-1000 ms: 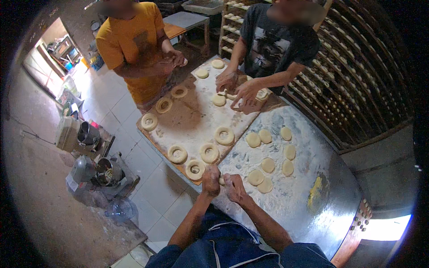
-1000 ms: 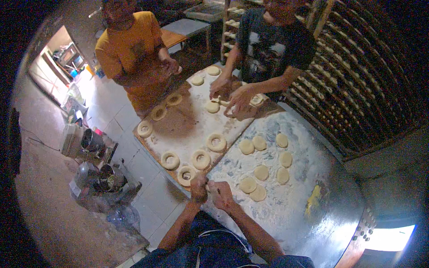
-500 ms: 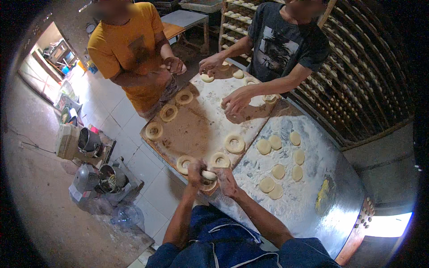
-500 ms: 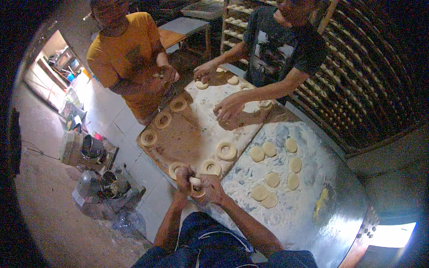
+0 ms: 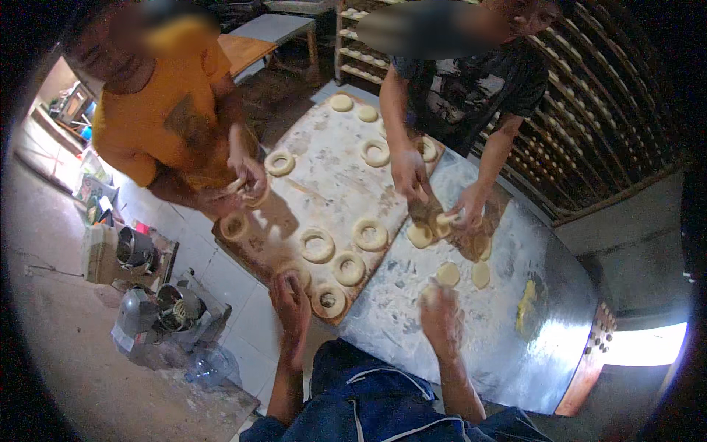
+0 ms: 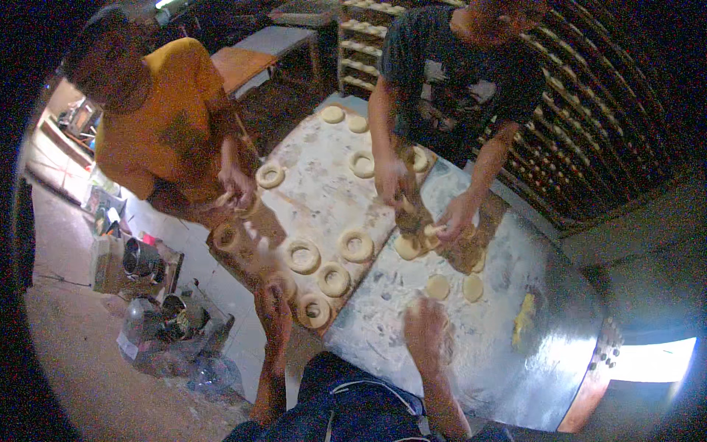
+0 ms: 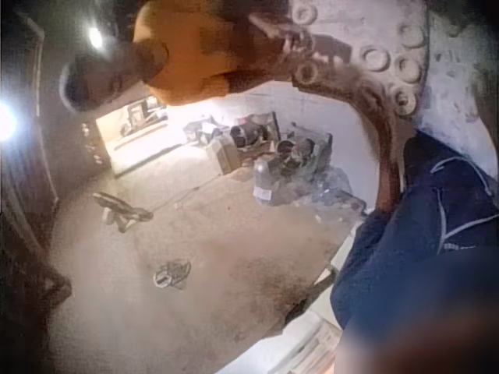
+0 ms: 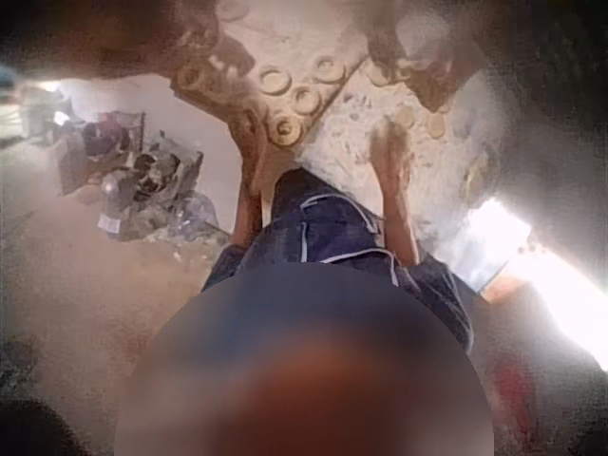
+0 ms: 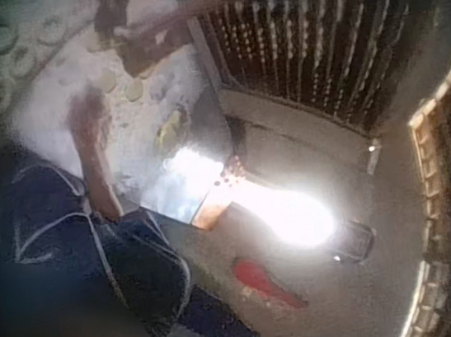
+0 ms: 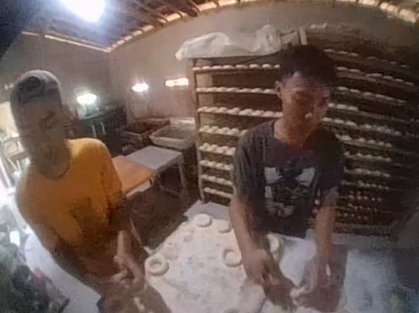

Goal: The person shapes dough pieces into ring forms by hand and places them on a wooden board. Two coworkers also shape dough and arrange the finished rings on trays and racks.

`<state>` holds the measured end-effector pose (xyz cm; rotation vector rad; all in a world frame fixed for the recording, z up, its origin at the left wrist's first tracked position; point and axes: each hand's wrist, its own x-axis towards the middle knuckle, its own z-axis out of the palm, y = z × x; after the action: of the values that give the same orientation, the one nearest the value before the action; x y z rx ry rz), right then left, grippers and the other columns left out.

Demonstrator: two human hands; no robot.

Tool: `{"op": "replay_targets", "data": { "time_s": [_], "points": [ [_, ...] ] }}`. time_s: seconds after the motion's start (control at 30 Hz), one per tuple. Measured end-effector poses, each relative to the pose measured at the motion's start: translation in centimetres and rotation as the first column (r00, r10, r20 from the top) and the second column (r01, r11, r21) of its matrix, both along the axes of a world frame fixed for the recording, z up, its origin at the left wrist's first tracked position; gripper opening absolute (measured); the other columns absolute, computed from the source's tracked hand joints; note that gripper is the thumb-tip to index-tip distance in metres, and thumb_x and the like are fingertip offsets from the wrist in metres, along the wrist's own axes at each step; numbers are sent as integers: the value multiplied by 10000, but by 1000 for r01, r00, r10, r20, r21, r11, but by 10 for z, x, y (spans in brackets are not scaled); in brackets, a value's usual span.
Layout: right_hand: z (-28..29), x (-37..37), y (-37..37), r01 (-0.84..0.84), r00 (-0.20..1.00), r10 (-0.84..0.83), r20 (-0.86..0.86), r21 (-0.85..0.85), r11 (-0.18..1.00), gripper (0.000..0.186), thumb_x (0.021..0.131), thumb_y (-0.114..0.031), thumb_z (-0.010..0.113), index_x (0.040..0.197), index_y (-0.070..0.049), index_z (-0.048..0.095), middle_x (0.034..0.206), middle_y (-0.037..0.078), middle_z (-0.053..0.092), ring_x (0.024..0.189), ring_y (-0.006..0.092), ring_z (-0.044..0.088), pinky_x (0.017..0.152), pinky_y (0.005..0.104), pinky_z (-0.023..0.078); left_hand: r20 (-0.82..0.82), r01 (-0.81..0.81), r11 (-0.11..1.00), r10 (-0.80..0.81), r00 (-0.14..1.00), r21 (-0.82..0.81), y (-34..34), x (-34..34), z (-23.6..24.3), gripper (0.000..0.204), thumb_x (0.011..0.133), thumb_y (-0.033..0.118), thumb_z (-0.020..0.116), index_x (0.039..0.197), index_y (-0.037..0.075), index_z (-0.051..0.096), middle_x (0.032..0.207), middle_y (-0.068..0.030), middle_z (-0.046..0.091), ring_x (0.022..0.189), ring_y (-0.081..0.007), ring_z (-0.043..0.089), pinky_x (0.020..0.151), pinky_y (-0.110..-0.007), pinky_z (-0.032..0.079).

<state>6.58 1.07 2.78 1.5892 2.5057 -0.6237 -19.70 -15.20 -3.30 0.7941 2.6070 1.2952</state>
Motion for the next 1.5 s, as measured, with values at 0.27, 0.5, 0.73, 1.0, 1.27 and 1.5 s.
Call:
{"op": "replay_targets", "data": {
  "time_s": [0.27, 0.5, 0.73, 1.0, 1.27, 1.5],
  "points": [
    [-24, 96, 12, 115, 971, -81, -226, 140, 984, 289, 839, -234, 678, 1043, -55, 577, 951, 138, 617, 896, 315, 588, 785, 436, 476, 102, 477, 839, -515, 851, 262, 40, 164, 17, 181, 890, 122, 552, 1012, -3, 596, 890, -181, 599, 838, -369, 580, 772, -438, 465],
    [-53, 166, -4, 76, 402, -525, -750, -544, 836, 373, 798, -20, 732, 1075, -32, 480, 924, 124, 674, 841, 137, 614, 727, 267, 503, 702, 265, 775, -632, 330, 573, 87, 274, -8, 270, 941, 170, 608, 1118, -35, 615, 982, -97, 675, 859, -149, 626, 783, -288, 502],
    [-15, 200, -20, 114, 398, -452, -798, -445, 888, 492, 765, 59, 673, 1170, -49, 418, 902, 115, 657, 823, 163, 629, 718, 291, 517, 616, 377, 738, -674, 407, 559, 80, 328, 28, 275, 929, 97, 611, 1169, -36, 594, 1062, -100, 648, 927, -136, 611, 826, -282, 521],
    [8, 256, -6, -350, 378, -402, -834, -531, 772, 554, 782, -44, 606, 1298, -49, 402, 958, 84, 609, 823, 167, 607, 722, 296, 500, 642, 45, 641, -766, -31, 766, 78, 368, 25, 422, 885, 23, 635, 1257, 51, 440, 1100, -130, 612, 929, -202, 630, 802, -306, 532],
    [-63, 253, -7, -48, 305, -486, -819, -523, 851, 339, 983, -290, 408, 950, 2, 576, 769, 78, 586, 624, 166, 527, 550, 313, 446, 561, 135, 590, -803, 204, 796, 94, 381, 7, 271, 930, 284, 498, 1111, 88, 451, 906, -104, 644, 640, -142, 530, 547, -271, 436],
    [-92, 248, 0, 180, 601, -400, -692, -370, 911, 676, 987, -541, 364, 695, 5, 636, 593, 61, 557, 519, 162, 520, 544, 319, 456, 67, 506, 699, -616, 785, 506, 114, 397, -1, 296, 968, 378, 451, 870, 98, 462, 656, -9, 474, 486, -148, 441, 456, -360, 390]
  ]
}}
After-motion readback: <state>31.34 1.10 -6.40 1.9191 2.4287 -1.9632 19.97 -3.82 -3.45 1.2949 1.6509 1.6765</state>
